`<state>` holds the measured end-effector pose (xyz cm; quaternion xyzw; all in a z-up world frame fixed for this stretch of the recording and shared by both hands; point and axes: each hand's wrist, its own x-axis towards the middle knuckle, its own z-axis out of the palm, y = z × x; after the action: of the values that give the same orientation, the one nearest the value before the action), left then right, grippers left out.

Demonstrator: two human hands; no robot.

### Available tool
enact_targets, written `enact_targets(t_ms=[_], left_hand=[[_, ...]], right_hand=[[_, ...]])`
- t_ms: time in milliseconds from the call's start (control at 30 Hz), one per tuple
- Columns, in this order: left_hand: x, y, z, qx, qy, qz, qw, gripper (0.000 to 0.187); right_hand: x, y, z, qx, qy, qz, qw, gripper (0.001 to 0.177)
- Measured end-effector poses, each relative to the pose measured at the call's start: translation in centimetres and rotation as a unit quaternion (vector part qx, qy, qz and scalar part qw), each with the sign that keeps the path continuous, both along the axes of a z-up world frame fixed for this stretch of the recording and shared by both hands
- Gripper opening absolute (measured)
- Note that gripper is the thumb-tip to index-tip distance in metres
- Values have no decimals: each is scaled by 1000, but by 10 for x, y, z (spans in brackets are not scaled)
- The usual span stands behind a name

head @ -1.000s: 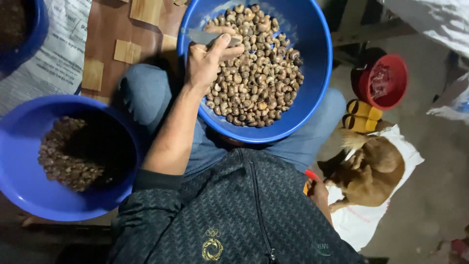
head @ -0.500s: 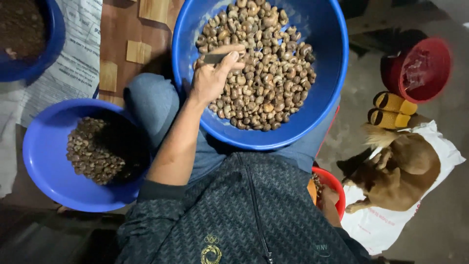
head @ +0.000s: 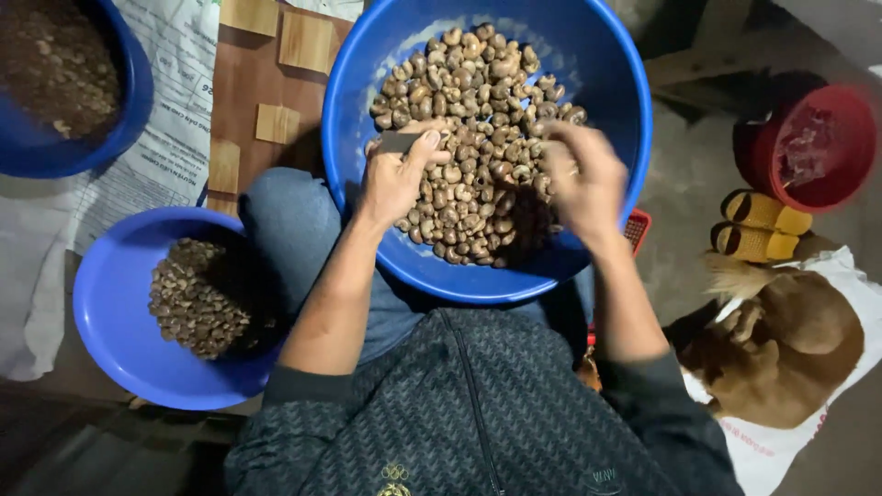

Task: Peeling and sorting nuts manually using a small blade while sitting on the floor.

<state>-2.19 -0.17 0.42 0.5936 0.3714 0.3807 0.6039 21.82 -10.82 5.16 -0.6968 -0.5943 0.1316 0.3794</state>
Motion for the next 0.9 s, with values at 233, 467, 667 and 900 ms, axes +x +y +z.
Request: enact_targets(t_ms=[233, 467, 667, 900], left_hand=[[-11, -6, -9, 20, 92, 13, 996, 31], [1, -10, -3, -3, 94, -17, 995, 30], [-3, -12, 1, 14, 106, 9, 994, 31], [-6, -16, 6, -1, 139, 11, 990, 29]], right_hand=[[-47, 57, -129, -58, -259, 94, 959, 29], [-48, 39, -117, -97, -310, 63, 944, 23], [-49, 40, -143, -90, -251, 57, 962, 20], [-47, 49, -174, -88, -273, 67, 956, 22]])
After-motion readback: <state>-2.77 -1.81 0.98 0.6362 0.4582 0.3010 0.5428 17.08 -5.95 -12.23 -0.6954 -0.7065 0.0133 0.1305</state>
